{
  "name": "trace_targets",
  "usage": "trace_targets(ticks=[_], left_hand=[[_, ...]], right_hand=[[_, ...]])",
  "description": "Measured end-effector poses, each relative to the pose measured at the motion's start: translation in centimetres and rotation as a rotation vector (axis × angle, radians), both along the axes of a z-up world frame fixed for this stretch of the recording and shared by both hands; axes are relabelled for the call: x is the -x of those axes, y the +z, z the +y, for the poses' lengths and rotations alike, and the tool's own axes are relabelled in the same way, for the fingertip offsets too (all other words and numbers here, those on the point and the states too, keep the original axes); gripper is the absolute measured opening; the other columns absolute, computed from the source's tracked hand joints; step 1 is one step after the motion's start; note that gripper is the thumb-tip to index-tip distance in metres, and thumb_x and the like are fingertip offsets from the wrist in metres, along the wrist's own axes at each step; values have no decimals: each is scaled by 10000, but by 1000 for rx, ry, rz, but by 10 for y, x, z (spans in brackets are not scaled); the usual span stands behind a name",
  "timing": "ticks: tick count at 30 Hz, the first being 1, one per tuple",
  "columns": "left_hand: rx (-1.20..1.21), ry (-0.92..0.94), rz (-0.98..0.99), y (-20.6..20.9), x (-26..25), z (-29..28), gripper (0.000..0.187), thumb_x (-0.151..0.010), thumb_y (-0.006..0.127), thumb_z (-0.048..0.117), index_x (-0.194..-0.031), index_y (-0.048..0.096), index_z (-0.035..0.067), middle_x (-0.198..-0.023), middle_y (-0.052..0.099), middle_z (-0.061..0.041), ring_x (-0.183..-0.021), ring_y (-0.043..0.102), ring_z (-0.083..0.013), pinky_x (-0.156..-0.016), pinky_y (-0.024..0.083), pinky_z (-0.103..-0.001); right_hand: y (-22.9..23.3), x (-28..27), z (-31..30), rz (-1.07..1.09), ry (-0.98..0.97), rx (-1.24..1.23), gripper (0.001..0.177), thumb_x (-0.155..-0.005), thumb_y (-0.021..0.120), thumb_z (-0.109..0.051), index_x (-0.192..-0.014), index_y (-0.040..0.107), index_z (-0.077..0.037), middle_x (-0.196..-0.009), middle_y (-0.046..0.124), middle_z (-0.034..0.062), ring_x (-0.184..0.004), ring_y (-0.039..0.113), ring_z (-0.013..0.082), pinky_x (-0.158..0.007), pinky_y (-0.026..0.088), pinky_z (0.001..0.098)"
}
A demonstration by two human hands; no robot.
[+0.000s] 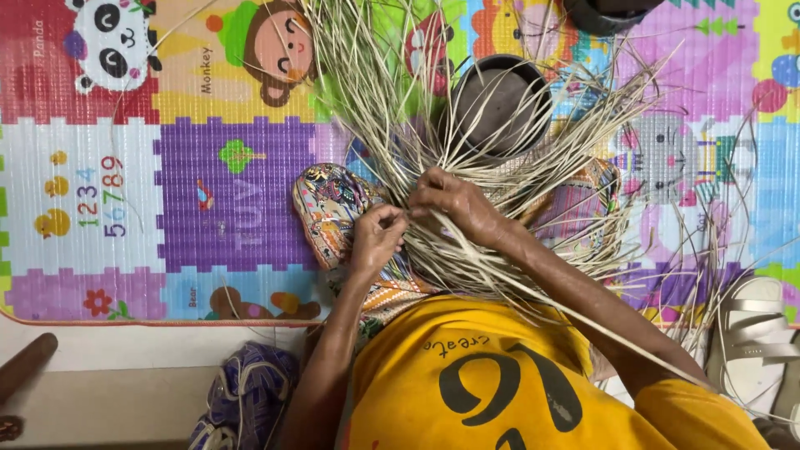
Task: Weaving dried palm leaves together to create a handcrafted item.
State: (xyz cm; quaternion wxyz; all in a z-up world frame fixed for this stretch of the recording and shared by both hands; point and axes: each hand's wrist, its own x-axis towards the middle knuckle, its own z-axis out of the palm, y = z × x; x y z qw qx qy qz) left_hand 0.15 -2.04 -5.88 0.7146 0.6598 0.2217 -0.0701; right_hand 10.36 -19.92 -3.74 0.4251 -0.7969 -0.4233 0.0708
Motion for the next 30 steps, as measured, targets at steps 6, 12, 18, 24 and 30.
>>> trace_targets(ticks=[6, 12, 18, 24, 30], left_hand=[[-59, -40, -172, -1, 5, -4, 94, -906, 629, 43, -867, 681, -25, -772, 544, -60, -599, 605, -102, -479, 599, -225], [-717, -69, -366, -17, 8, -6, 64, -844, 715, 116, -901, 743, 120, -813, 668, -125, -802, 712, -343, -662, 572, -449], [90, -45, -163, -5, 9, -4, 135, -911, 692, 147, -989, 781, 85, -880, 702, -5, -792, 559, -56, -695, 512, -242], [231, -148, -34, -25, -3, 5, 302, -937, 697, 303, -1076, 776, 48, -785, 655, -9, -609, 416, 14, -506, 302, -134], [125, -272, -299, -4, -7, -2, 130, -980, 710, 162, -921, 762, 59, -808, 652, -22, -797, 571, -96, -744, 470, -264]], right_hand=[[14, -3, 6, -99, 113, 143, 113, -873, 783, -116, -975, 756, -76, -928, 624, 113, -882, 615, 290, -763, 533, 395], [-8, -7, 3, 131, 171, 74, 132, -848, 800, -147, -952, 733, -100, -886, 654, 107, -920, 633, 323, -810, 496, 473], [8, 18, -16, -58, 125, 47, 333, -1033, 549, -323, -864, 732, -102, -984, 704, 122, -959, 622, 304, -790, 461, 423], [-11, 24, -35, -80, 173, -62, 839, -1036, -55, -377, -1048, 730, -85, -1181, 656, 170, -1079, 601, 377, -853, 472, 454], [31, 21, -21, -125, 129, 24, 290, -1015, 495, -159, -1036, 734, 5, -1051, 694, 171, -964, 679, 356, -855, 559, 433]])
